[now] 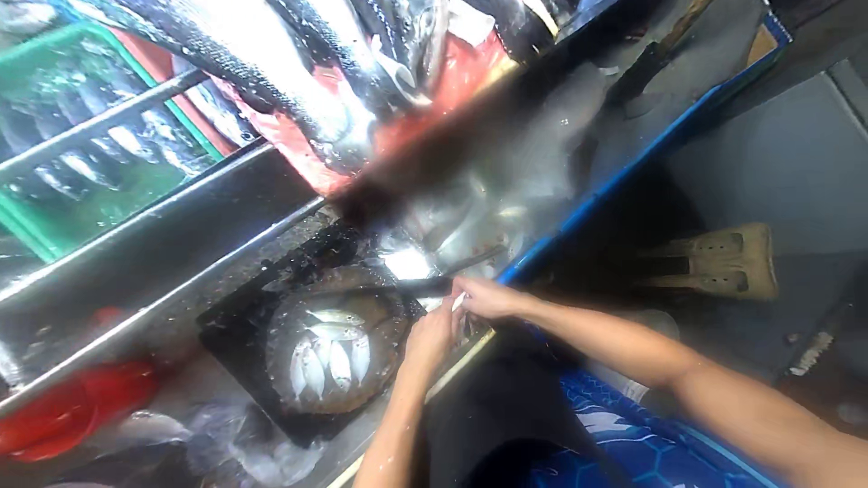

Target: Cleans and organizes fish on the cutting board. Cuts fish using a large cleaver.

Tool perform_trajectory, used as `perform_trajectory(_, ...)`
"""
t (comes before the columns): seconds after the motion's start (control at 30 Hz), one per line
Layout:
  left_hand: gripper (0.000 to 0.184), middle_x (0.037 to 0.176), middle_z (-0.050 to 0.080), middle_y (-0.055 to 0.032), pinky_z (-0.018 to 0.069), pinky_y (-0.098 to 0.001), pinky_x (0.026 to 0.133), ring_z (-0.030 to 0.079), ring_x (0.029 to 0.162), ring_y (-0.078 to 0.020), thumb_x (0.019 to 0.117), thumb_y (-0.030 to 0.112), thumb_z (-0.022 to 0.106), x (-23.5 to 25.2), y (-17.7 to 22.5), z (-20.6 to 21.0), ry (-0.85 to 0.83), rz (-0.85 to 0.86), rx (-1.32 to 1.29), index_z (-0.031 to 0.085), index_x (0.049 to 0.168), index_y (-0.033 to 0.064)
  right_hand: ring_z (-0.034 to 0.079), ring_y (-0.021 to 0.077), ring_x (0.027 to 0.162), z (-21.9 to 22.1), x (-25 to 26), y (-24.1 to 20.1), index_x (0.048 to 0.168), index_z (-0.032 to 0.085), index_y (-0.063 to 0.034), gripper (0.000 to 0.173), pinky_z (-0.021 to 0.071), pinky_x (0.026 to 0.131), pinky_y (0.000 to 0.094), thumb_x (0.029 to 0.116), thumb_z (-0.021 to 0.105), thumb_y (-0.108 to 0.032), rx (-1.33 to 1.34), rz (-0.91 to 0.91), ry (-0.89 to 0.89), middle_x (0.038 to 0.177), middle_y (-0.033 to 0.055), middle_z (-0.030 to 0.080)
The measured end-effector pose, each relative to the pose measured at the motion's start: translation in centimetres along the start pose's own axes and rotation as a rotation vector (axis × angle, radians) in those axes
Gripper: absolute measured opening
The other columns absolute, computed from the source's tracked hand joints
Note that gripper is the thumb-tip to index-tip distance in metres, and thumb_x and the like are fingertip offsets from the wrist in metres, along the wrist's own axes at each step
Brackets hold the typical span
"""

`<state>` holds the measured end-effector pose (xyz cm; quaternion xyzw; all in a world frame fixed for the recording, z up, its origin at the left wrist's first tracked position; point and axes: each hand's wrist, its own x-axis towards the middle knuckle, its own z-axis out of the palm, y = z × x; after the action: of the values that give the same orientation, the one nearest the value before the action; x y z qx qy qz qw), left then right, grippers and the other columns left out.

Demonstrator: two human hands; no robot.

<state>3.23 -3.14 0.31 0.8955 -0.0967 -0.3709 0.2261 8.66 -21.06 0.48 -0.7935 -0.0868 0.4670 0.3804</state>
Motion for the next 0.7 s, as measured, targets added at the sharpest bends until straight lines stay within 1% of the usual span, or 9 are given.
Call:
perform_trajectory(0.07,0.052,0.103,0.071,-0.0185,0.0554,-0.0593,0.087,0.071,0.100,-0.0385,0.1110,0.049,0.030,0.7,-0.4,-0.3,-0.021,0.026,-0.019,0.055,0.135,0.0114,0.069,0.0275,0.101,-0.1,0.0,0.6,0.116,0.065,-0.0041,0.017,0.0564,0.092,0.0496,0.1007,0.058,-0.008,-0.201,-0.141,0.082,0.107,0.0145,0.070)
perform_trajectory(0.13,0.052,0.099,0.070,-0.0175,0.0556,-0.0583,0.087,0.071,0.099,-0.0371,0.1109,0.050,0.029,1.5,-0.6,-0.4,-0.035,0.045,-0.027,0.056,0.132,0.0113,0.070,0.0303,0.102,0.0,-0.1,1.2,0.115,0.067,-0.0069,0.017,0.0572,0.090,0.0536,0.1016,0.057,-0.009,-0.358,-0.216,0.158,0.107,0.0133,0.071)
perform_trajectory(0.2,0.052,0.097,0.070,-0.0166,0.0557,-0.0573,0.087,0.071,0.098,-0.0355,0.1107,0.051,0.029,2.4,-0.4,-0.3,-0.026,0.056,-0.071,0.056,0.132,0.0111,0.071,0.0314,0.093,0.0,0.0,1.9,0.117,0.066,-0.0092,0.018,0.0585,0.081,0.0547,0.1022,0.055,-0.012,-0.467,-0.227,0.231,0.099,0.0127,0.072)
perform_trajectory(0.33,0.054,0.098,0.070,-0.0159,0.0557,-0.0577,0.088,0.071,0.098,-0.0341,0.1100,0.053,0.030,3.9,0.3,0.3,-0.061,0.098,-0.157,0.058,0.131,0.0115,0.073,0.0346,0.083,-0.4,1.4,3.4,0.119,0.065,-0.0109,0.020,0.0596,0.074,0.0571,0.1028,0.054,-0.015,-0.409,-0.041,0.349,0.086,0.0142,0.071)
perform_trajectory(0.43,0.052,0.099,0.071,-0.0165,0.0563,-0.0601,0.084,0.071,0.096,-0.0367,0.1101,0.052,0.030,2.1,-0.1,0.6,-0.087,0.010,-0.109,0.059,0.132,0.0137,0.073,0.0380,0.094,-3.4,5.3,6.4,0.122,0.069,-0.0119,0.026,0.0591,0.082,0.0628,0.1003,0.057,-0.019,-0.307,0.191,0.315,0.103,0.0185,0.073)
perform_trajectory(0.5,0.049,0.111,0.072,-0.0184,0.0576,-0.0621,0.082,0.072,0.098,-0.0401,0.1104,0.048,0.034,-0.8,-2.3,-0.1,0.015,-0.123,-0.016,0.059,0.136,0.0143,0.071,0.0366,0.105,-7.4,7.8,8.8,0.121,0.073,-0.0180,0.029,0.0561,0.089,0.0654,0.0961,0.064,-0.028,-0.302,0.313,0.362,0.114,0.0152,0.073)
perform_trajectory(0.53,0.045,0.118,0.070,-0.0193,0.0581,-0.0621,0.082,0.072,0.099,-0.0412,0.1104,0.043,0.038,-2.3,-4.1,-0.3,0.100,-0.181,0.029,0.060,0.138,0.0141,0.069,0.0395,0.109,-9.5,8.5,9.3,0.124,0.072,-0.0152,0.035,0.0541,0.091,0.0676,0.0937,0.068,-0.032,-0.322,0.355,0.426,0.118,0.0181,0.072)
perform_trajectory(0.6,0.035,0.124,0.066,-0.0208,0.0570,-0.0608,0.087,0.068,0.108,-0.0418,0.1077,0.031,0.050,-5.0,-9.3,-0.6,0.286,-0.285,0.118,0.061,0.138,0.0162,0.065,0.0470,0.115,-12.9,11.4,8.9,0.131,0.065,-0.0051,0.043,0.0503,0.094,0.0710,0.0995,0.059,-0.034,-0.416,0.383,0.522,0.125,0.0263,0.067)
perform_trajectory(0.7,0.034,0.142,0.058,-0.0172,0.0421,-0.0639,0.107,0.052,0.134,-0.0412,0.1034,0.021,0.057,-6.8,-17.1,1.0,0.526,-0.306,0.210,0.063,0.137,0.0230,0.064,0.0565,0.110,-14.3,17.4,10.2,0.130,0.059,0.0061,0.048,0.0505,0.087,0.0749,0.1052,0.044,-0.032,-0.598,0.373,0.613,0.119,0.0361,0.065)
